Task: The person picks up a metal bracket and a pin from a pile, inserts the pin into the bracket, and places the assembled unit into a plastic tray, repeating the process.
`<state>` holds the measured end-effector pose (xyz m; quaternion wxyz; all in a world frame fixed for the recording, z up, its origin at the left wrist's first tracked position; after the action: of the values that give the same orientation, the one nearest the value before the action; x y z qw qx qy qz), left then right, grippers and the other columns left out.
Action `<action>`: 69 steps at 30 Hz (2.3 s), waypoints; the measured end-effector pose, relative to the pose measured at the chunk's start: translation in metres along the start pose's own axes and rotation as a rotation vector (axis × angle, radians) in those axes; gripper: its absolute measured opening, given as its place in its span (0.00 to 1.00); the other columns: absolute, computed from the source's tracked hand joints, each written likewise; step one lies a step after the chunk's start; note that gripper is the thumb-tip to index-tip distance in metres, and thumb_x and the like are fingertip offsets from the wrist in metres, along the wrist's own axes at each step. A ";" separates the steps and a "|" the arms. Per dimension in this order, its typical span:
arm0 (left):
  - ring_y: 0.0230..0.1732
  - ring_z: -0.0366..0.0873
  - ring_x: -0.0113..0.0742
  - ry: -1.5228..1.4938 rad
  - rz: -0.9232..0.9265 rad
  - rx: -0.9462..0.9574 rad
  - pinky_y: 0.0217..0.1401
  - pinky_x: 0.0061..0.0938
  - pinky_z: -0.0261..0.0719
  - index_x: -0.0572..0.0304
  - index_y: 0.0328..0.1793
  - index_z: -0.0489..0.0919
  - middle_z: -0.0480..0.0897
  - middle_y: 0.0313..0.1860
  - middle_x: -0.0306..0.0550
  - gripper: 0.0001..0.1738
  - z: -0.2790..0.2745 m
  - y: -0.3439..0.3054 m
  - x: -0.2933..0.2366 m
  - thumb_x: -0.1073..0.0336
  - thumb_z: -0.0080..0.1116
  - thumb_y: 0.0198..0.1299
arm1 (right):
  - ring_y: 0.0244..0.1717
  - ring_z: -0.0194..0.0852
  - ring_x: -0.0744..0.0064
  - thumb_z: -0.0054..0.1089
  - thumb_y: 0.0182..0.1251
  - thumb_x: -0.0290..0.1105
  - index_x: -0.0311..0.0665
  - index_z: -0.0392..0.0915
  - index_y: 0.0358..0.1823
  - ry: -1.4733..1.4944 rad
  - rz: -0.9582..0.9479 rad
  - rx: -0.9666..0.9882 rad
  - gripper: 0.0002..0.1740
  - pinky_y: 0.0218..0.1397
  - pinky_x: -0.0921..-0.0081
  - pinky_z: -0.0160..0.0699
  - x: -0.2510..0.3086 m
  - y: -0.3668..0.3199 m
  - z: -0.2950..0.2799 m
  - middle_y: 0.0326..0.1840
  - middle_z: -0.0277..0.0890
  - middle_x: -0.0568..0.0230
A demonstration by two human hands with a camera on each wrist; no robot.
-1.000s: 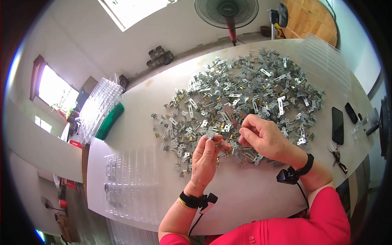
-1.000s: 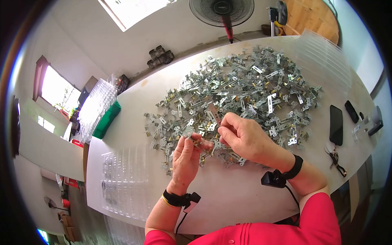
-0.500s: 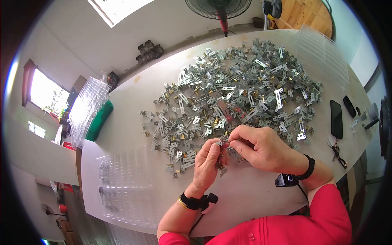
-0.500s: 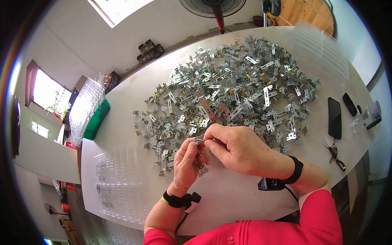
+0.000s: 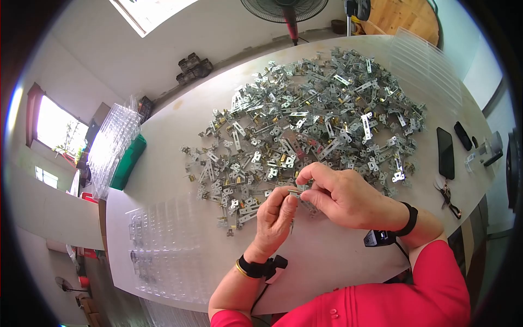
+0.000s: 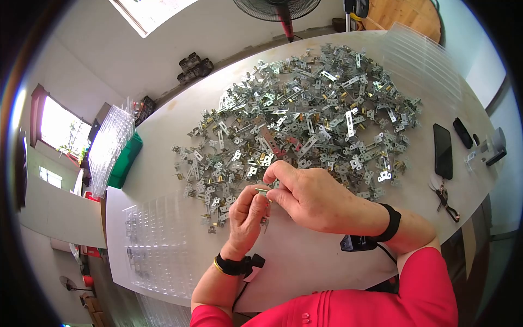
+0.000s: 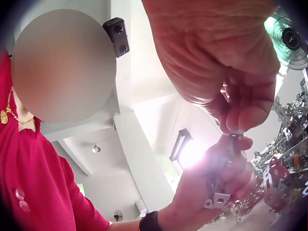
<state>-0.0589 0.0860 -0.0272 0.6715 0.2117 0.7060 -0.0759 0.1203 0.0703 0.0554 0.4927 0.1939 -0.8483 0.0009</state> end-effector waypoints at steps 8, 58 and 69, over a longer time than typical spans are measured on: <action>0.31 0.68 0.18 0.137 0.107 -0.034 0.35 0.17 0.69 0.64 0.56 0.80 0.76 0.32 0.32 0.12 0.002 0.000 -0.001 0.63 0.53 0.79 | 0.28 0.83 0.46 0.61 0.74 0.33 0.34 0.78 0.47 0.077 0.054 0.046 0.10 0.32 0.58 0.77 -0.004 0.001 0.003 0.25 0.81 0.49; 0.35 0.72 0.19 -0.069 -0.005 0.030 0.39 0.15 0.69 0.64 0.57 0.80 0.81 0.38 0.35 0.18 -0.003 -0.002 0.000 0.56 0.52 0.80 | 0.39 0.85 0.42 0.57 0.74 0.28 0.33 0.74 0.47 -0.050 0.050 0.033 0.07 0.39 0.54 0.80 -0.010 0.003 -0.004 0.33 0.83 0.44; 0.32 0.67 0.22 0.227 0.199 0.079 0.36 0.20 0.67 0.67 0.56 0.79 0.76 0.33 0.35 0.12 0.005 0.003 -0.013 0.64 0.58 0.76 | 0.31 0.77 0.71 0.51 0.78 0.31 0.31 0.75 0.51 0.396 0.287 0.229 0.11 0.38 0.69 0.77 -0.021 0.008 0.000 0.29 0.79 0.62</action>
<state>-0.0527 0.0841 -0.0142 0.5829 0.3139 0.7493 -0.0123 0.1269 0.0845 0.0389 0.6187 0.1224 -0.7486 0.2045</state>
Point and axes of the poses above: each hand's wrist, its own y-axis towards the middle knuckle, its own z-axis out of the palm, x = y × z, the point moved 4 cm from there along y, towards the middle knuckle
